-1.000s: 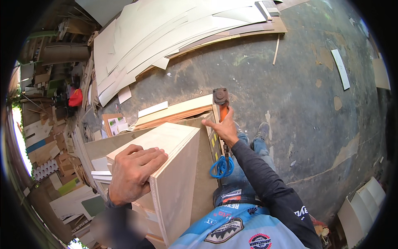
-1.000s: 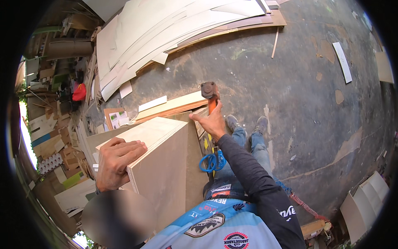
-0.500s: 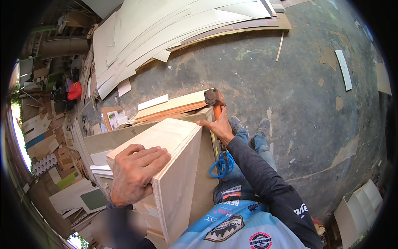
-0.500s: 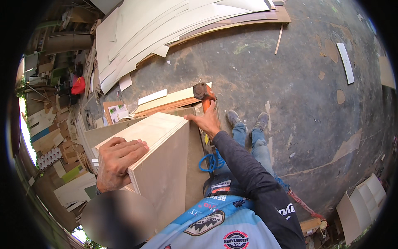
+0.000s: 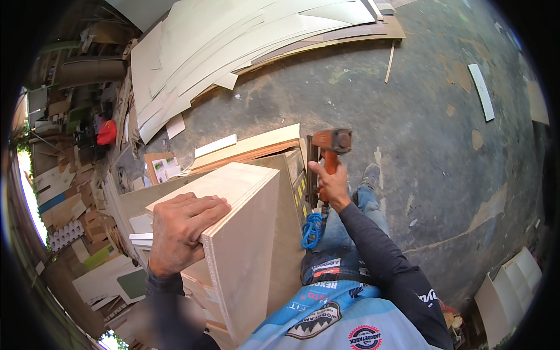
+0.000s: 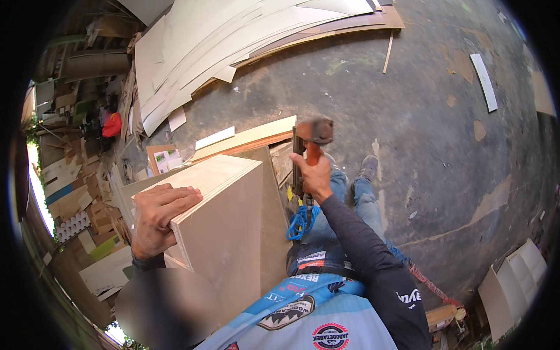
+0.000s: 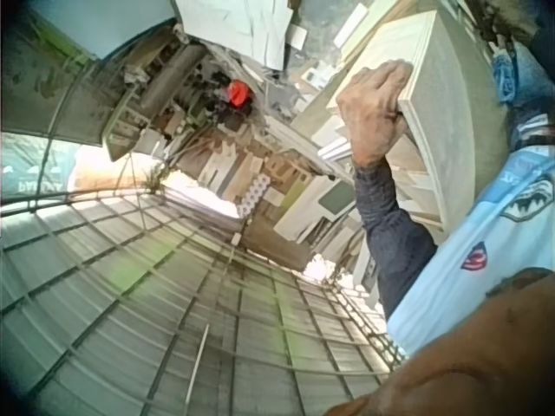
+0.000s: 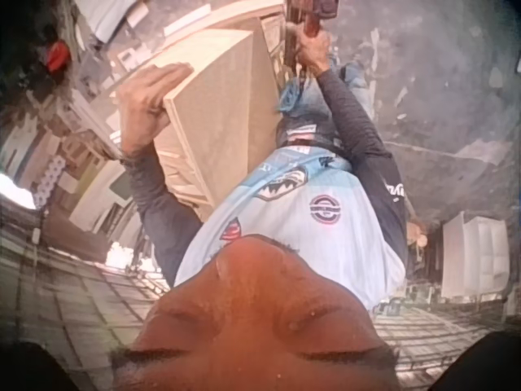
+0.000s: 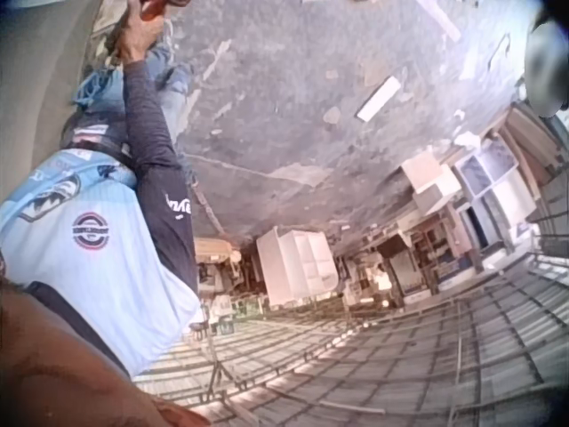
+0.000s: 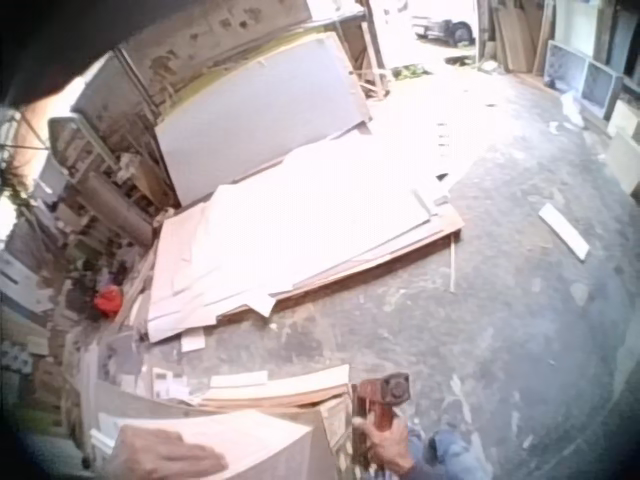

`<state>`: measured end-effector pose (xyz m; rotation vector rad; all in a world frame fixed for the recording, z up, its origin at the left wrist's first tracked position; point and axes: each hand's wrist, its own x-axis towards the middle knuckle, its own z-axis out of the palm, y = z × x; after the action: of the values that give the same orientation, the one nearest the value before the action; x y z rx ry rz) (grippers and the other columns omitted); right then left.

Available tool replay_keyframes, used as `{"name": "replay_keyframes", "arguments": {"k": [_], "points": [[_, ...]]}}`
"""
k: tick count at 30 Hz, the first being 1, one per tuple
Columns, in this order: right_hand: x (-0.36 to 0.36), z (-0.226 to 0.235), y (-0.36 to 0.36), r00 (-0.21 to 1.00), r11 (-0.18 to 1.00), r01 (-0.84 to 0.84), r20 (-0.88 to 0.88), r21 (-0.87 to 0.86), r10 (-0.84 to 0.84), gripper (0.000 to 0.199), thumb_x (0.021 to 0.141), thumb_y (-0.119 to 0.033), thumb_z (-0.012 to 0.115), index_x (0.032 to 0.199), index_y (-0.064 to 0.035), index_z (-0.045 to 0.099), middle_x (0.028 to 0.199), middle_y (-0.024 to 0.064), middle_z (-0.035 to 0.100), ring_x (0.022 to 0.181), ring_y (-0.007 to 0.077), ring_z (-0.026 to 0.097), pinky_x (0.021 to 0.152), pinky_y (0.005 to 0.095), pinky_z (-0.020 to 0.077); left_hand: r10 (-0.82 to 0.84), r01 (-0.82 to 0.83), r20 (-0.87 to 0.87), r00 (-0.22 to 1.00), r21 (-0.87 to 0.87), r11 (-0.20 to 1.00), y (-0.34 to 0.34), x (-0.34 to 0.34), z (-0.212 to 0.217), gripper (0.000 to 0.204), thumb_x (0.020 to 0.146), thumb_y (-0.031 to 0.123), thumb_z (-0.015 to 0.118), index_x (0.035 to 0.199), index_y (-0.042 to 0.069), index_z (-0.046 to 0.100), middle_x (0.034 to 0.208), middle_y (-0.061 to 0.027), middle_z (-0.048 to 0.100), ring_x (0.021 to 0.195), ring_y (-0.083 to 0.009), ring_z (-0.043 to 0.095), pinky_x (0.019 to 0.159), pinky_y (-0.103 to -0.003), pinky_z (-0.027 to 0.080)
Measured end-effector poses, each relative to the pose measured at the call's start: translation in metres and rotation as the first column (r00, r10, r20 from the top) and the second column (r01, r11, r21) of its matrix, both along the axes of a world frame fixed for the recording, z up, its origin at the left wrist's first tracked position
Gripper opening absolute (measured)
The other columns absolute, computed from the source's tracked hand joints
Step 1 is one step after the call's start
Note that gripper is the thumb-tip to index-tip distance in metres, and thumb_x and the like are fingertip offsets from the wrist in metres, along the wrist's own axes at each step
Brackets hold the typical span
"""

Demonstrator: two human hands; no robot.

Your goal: The person assembles a wooden box or cabinet by aligning several wooden panels and securing them together using a pneumatic nail gun and a hammer.

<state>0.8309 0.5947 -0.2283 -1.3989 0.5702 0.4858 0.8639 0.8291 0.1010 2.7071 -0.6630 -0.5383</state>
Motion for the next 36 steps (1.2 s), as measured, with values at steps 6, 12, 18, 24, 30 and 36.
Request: {"name": "replay_keyframes", "arguments": {"k": [6,12,18,24,30,36], "points": [[-0.026,0.071,-0.067,0.97,0.877,0.207,-0.21,0.434,-0.125,0.028,0.093,-0.02,0.067,0.112,-0.0013,0.06,0.066,-0.0027,0.047,0.051,0.0088,0.05,0.052,0.0313,0.0508,0.005,-0.005,0.02,1.0,-0.027,1.0,-0.001,0.001,-0.002,0.04,0.063,0.02,0.08,0.1,0.008,0.075,0.098,-0.0112,0.076,0.089,-0.0277,0.074,0.072,-0.036,0.055],[-0.073,0.091,-0.058,0.909,0.628,0.354,-0.412,0.693,-0.058,0.036,0.094,-0.012,0.061,0.128,-0.0006,0.056,0.068,-0.0014,0.045,0.053,0.0101,0.049,0.058,0.031,0.0468,0.03,-0.029,0.016,0.999,-0.019,0.999,0.001,0.002,-0.001,0.042,0.063,0.021,0.082,0.101,0.006,0.076,0.099,-0.0124,0.076,0.089,-0.0279,0.074,0.073,-0.035,0.056],[-0.089,0.072,-0.019,0.902,0.555,0.332,-0.428,0.763,0.049,0.036,0.095,-0.012,0.059,0.13,-0.0011,0.054,0.069,-0.0017,0.046,0.055,0.0097,0.048,0.059,0.0305,0.047,0.067,-0.067,-0.008,0.998,-0.026,0.997,-0.001,0.001,0.001,0.042,0.063,0.02,0.083,0.101,0.004,0.076,0.1,-0.0129,0.076,0.086,-0.0287,0.074,0.075,-0.035,0.057],[-0.084,0.053,-0.005,0.914,0.543,0.318,-0.404,0.777,0.044,0.021,0.095,-0.014,0.062,0.113,-0.0037,0.057,0.07,-0.0008,0.048,0.055,0.0099,0.051,0.057,0.0314,0.0476,0.073,-0.073,-0.013,0.997,-0.019,0.997,-0.002,0.001,0.0,0.041,0.064,0.02,0.083,0.101,0.004,0.076,0.1,-0.0124,0.076,0.088,-0.0286,0.074,0.077,-0.035,0.057],[-0.083,0.048,-0.003,0.916,0.541,0.307,-0.398,0.783,0.055,0.022,0.094,-0.013,0.063,0.113,-0.0044,0.057,0.07,-0.001,0.048,0.054,0.0101,0.05,0.056,0.0312,0.0469,0.078,-0.078,-0.021,0.997,0.002,0.997,0.0,0.001,0.001,0.042,0.064,0.02,0.083,0.102,0.004,0.076,0.1,-0.0122,0.076,0.089,-0.028,0.074,0.079,-0.035,0.057],[-0.081,0.048,-0.004,0.913,0.549,0.309,-0.403,0.777,0.057,0.021,0.093,-0.013,0.063,0.112,-0.0045,0.058,0.069,-0.0007,0.048,0.053,0.0101,0.049,0.055,0.0311,0.0464,0.077,-0.077,-0.034,0.996,-0.002,0.997,-0.001,0.001,0.002,0.043,0.064,0.019,0.083,0.103,0.004,0.076,0.101,-0.0121,0.076,0.091,-0.0277,0.074,0.079,-0.035,0.057]]}}
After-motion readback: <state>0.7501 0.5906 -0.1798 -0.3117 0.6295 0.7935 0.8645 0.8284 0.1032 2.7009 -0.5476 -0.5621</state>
